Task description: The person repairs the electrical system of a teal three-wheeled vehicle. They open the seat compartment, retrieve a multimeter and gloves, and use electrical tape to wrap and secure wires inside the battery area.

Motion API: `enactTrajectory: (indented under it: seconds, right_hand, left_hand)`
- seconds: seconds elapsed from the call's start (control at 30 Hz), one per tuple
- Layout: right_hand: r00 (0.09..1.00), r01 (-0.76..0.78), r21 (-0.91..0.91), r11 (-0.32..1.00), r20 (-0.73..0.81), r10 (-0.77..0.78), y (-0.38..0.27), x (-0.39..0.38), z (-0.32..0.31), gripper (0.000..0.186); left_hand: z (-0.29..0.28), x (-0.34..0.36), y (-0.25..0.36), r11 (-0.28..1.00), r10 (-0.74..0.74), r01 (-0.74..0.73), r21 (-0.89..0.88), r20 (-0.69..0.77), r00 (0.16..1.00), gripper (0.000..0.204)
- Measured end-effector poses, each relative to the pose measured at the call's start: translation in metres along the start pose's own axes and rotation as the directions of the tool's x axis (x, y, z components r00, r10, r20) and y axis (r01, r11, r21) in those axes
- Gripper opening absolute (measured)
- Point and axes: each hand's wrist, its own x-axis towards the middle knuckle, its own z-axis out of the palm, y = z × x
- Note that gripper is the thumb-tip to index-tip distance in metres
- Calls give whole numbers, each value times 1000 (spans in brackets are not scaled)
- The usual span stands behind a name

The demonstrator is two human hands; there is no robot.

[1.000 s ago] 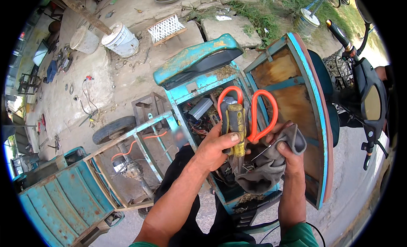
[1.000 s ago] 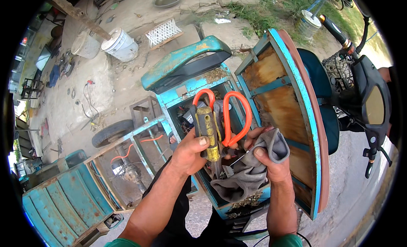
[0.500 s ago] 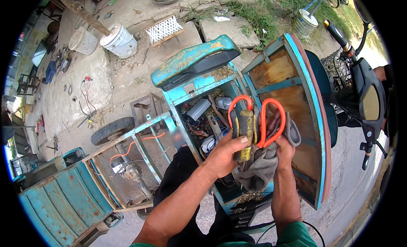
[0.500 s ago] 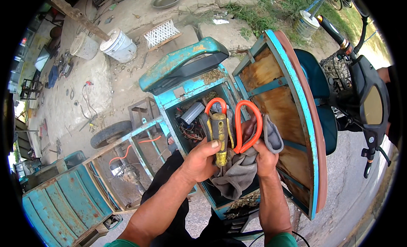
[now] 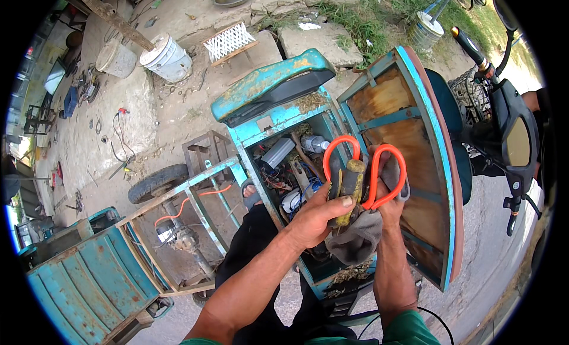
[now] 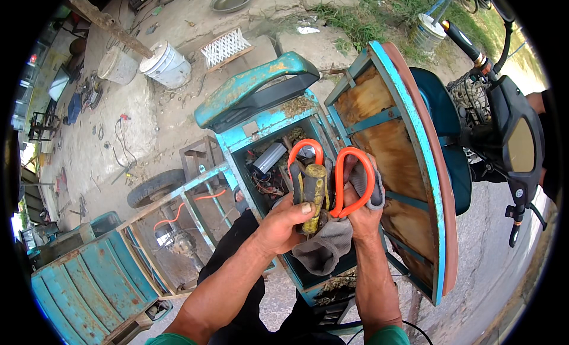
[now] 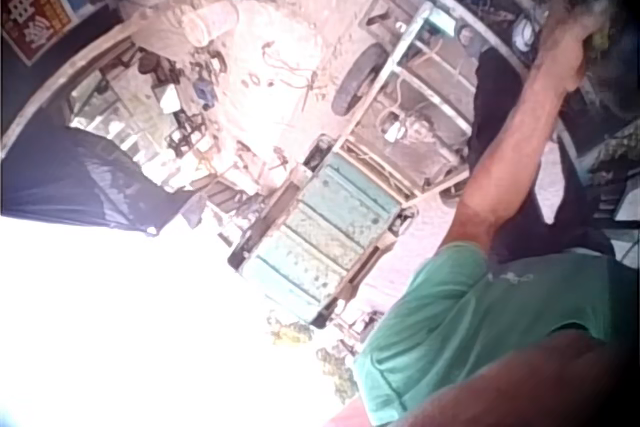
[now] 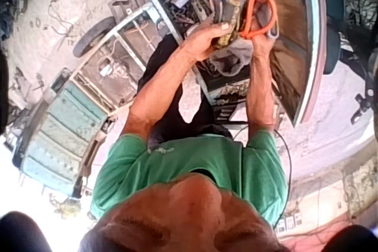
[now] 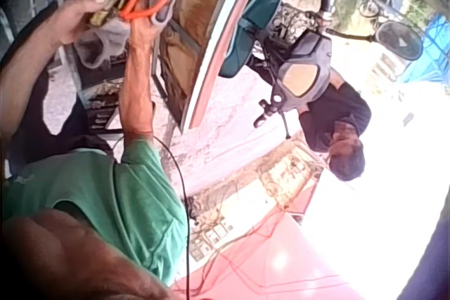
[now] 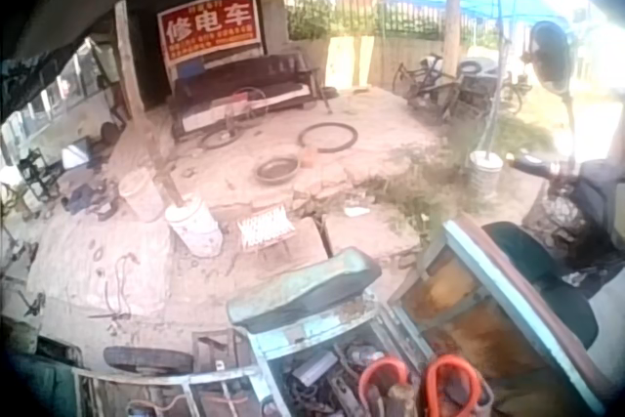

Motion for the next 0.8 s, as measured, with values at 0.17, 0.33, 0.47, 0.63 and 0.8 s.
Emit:
enactTrajectory:
  seconds: [0.17, 0.33, 0.47, 0.63, 0.8]
  right_hand:
    - [960, -279, 49, 959, 44, 277, -10, 3, 7, 31]
    - [944, -318, 262, 911, -5, 331, -10, 2, 14, 39]
    - [952, -302, 286, 910, 39, 304, -18, 2, 14, 44]
    - [984, -123, 80, 989, -119, 132, -11, -4, 19, 49]
    - [946, 100, -140, 985, -294, -138, -10, -12, 18, 50]
  left_hand:
    - [-3, -2, 5, 996, -28, 24, -85, -41, 999, 57]
    - [-2, 1, 8, 983, 36, -44, -178, -45, 998, 48]
    - [-3, 1, 12, 967, 44, -62, -246, -78, 996, 47]
    - [-3, -1, 16, 952, 68, -86, -293, -71, 995, 46]
    - [-1, -2, 19, 950, 101, -115, -292, -64, 993, 43]
